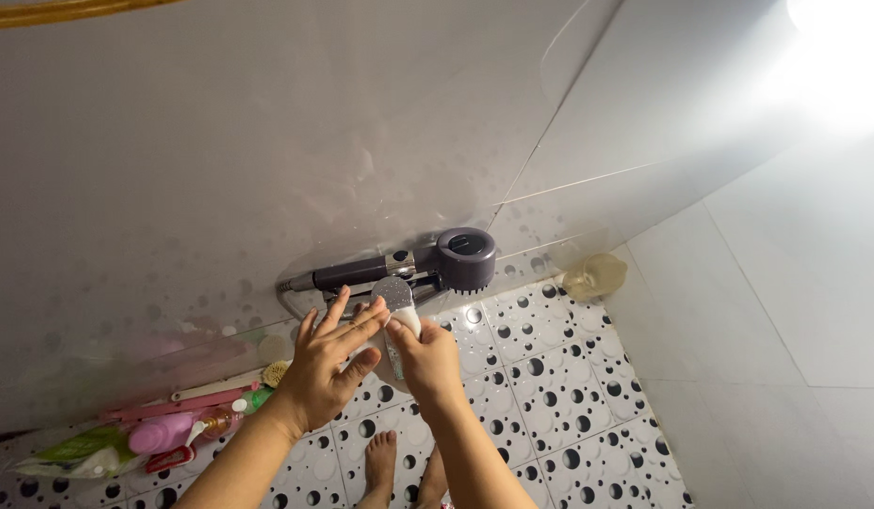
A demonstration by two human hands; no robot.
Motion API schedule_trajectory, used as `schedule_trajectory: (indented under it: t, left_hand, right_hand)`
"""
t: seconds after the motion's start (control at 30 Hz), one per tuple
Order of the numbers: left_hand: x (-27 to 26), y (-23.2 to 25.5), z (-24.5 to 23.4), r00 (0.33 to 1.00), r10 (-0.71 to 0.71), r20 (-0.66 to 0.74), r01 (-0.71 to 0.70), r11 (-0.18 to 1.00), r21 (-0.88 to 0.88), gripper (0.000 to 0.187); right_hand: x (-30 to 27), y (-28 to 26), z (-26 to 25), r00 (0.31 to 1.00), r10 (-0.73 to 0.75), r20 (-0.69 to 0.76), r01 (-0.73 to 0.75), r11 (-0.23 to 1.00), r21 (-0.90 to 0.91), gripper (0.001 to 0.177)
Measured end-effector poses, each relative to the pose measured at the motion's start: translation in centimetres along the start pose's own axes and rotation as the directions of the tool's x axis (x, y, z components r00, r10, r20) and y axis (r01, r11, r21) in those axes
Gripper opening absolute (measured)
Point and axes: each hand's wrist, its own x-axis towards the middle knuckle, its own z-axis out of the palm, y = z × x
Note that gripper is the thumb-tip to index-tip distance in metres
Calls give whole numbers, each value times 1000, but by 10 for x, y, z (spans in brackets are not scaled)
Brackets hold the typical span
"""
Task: The person wipes the shower faucet and handle with a white cloth, cleaning various parts of the metal fixture.
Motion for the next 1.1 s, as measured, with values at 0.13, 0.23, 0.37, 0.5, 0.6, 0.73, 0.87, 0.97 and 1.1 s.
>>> schedule_trajectory:
  t: [0.13,0.23,0.37,0.5,0.6,0.73,0.87,0.97,1.1]
  left_hand:
    - [-2,-1,-1,1000,0,-9,0,1000,-21,77]
    - [-1,-4,1,999,40,-19,-39,998,44,75]
    - [-2,-7,3,998,53,-20,-53,999,11,75]
    - [-3,-5,4,999,40,-12,-39,999,26,76]
    - [-2,-5,5,1000,29,-10,-28,999,33,76]
    - [-2,-1,-2,1000,7,-13,-8,999,-52,82]
    - [0,4,-7,1000,-31,6,31,998,-45,86]
    - [1,3,-6,1000,-1,-3,0,999,-47,87]
    - [-1,-2,-5,1000,3,22,-3,1000,-29,82]
  right_hand:
    - [-14,5,-14,996,31,84,-31,1000,-8,30]
    - [-10,-5,-9,993,81,82,-80,997,-7,30]
    - [3,-16,4,990,140,-17,-141,989,-48,31]
    - [-2,6,0,994,-105,-11,105,994,-20,32]
    - [-13,18,-14,998,55,17,-55,998,3,29]
    - [-2,19,-13,997,56,46,-58,997,43,31]
    - [17,-1,2,994,6,-111,-25,986,-166,37]
    - [21,-8,12,979,-57,-197,1,963,-271,43]
    - [6,6,3,982,-112,-153,75,971,-228,40]
